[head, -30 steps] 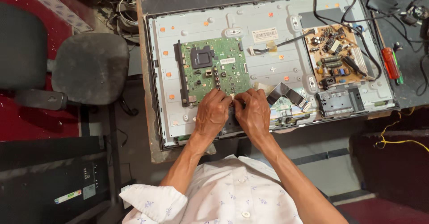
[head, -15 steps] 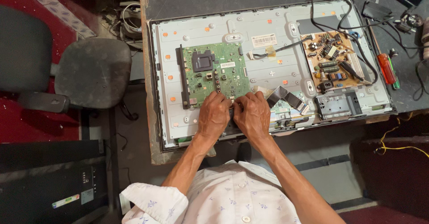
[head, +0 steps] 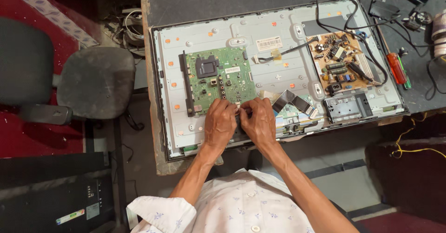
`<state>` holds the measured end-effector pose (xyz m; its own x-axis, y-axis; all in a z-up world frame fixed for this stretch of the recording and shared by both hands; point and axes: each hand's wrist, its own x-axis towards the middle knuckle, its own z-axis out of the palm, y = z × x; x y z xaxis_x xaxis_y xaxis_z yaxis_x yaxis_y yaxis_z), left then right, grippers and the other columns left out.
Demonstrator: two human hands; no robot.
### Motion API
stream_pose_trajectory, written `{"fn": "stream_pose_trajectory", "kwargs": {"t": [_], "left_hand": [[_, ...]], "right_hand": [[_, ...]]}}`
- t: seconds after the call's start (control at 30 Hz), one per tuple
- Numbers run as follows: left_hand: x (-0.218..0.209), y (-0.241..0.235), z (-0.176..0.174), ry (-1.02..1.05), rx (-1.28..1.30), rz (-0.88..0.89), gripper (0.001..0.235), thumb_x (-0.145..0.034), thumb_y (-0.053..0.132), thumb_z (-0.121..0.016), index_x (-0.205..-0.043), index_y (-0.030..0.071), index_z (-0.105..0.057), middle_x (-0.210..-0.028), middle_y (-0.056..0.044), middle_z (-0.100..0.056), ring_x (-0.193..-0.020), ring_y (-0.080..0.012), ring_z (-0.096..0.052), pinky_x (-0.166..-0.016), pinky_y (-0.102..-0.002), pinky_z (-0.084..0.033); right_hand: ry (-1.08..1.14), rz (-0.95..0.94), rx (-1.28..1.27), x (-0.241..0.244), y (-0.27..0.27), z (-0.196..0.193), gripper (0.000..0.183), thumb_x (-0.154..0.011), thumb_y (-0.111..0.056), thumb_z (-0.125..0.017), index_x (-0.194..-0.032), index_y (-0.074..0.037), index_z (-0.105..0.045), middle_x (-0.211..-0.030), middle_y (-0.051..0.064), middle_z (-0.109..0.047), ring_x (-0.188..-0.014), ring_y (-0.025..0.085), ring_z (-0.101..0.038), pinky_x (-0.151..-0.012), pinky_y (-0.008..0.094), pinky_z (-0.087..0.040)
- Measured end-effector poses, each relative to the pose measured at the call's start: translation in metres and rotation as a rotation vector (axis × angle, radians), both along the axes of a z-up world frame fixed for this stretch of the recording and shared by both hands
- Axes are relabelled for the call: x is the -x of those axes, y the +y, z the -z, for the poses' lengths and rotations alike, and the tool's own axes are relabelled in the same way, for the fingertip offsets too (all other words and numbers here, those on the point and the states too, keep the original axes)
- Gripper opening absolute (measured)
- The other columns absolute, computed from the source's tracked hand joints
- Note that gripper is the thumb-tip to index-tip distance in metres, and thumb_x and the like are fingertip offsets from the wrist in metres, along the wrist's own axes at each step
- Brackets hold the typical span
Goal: The person uses a red-handled screwdriver to loosen screws on a green circuit board inside a disassembled television chassis. They then connect a ribbon cable to the board and adjust the position of the chassis on the workbench.
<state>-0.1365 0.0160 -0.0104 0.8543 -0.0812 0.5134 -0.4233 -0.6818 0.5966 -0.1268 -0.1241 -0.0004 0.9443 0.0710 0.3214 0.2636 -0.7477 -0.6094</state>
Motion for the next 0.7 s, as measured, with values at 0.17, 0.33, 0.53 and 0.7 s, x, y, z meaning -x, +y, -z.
{"fn": "stream_pose_trajectory", "kwargs": {"t": [0.17,0.33,0.53,0.7], "left_hand": [[0.0028,-0.0032,-0.0011,-0.005,-0.004,-0.083,0.006,-0.084,0.001,-0.069,-0.088,-0.001,-0.073,-0.085,-0.014,-0.064,-0.085,-0.0341,-0.059,-0.079,-0.046,-0.049],[0.0029,-0.0023,-0.0011,0.047,0.044,-0.085,0.006,-0.084,0.003,-0.072,-0.089,-0.001,-0.074,-0.084,-0.014,-0.065,-0.085,-0.0337,-0.06,-0.078,-0.046,-0.05],[-0.0001,-0.0038,0.0011,0.068,0.049,-0.086,0.007,-0.084,0.001,-0.071,-0.089,-0.001,-0.074,-0.085,-0.014,-0.065,-0.087,-0.0332,-0.061,-0.078,-0.045,-0.051],[-0.0008,-0.0047,-0.0006,0.061,0.039,-0.081,0.007,-0.084,0.002,-0.071,-0.09,-0.001,-0.074,-0.086,-0.014,-0.065,-0.088,-0.0336,-0.061,-0.078,-0.045,-0.051]], "right_hand": [[0.014,0.037,-0.009,-0.0011,0.0022,0.0002,0.01,-0.078,-0.01,-0.074,-0.086,-0.003,-0.075,-0.083,0.009,-0.068,-0.087,0.032,-0.059,-0.078,0.045,-0.049],[-0.047,0.049,0.018,0.0017,0.0039,-0.0004,0.008,-0.078,-0.01,-0.075,-0.083,-0.004,-0.076,-0.081,0.009,-0.067,-0.086,0.032,-0.059,-0.077,0.045,-0.049],[-0.06,0.018,0.009,0.0005,0.0007,0.0034,0.008,-0.08,-0.012,-0.076,-0.083,-0.005,-0.076,-0.082,0.008,-0.067,-0.084,0.031,-0.059,-0.076,0.044,-0.049],[0.014,0.024,-0.019,-0.0047,-0.0007,0.0055,0.008,-0.078,-0.011,-0.077,-0.082,-0.004,-0.076,-0.079,0.008,-0.067,-0.083,0.031,-0.058,-0.076,0.045,-0.048]]}}
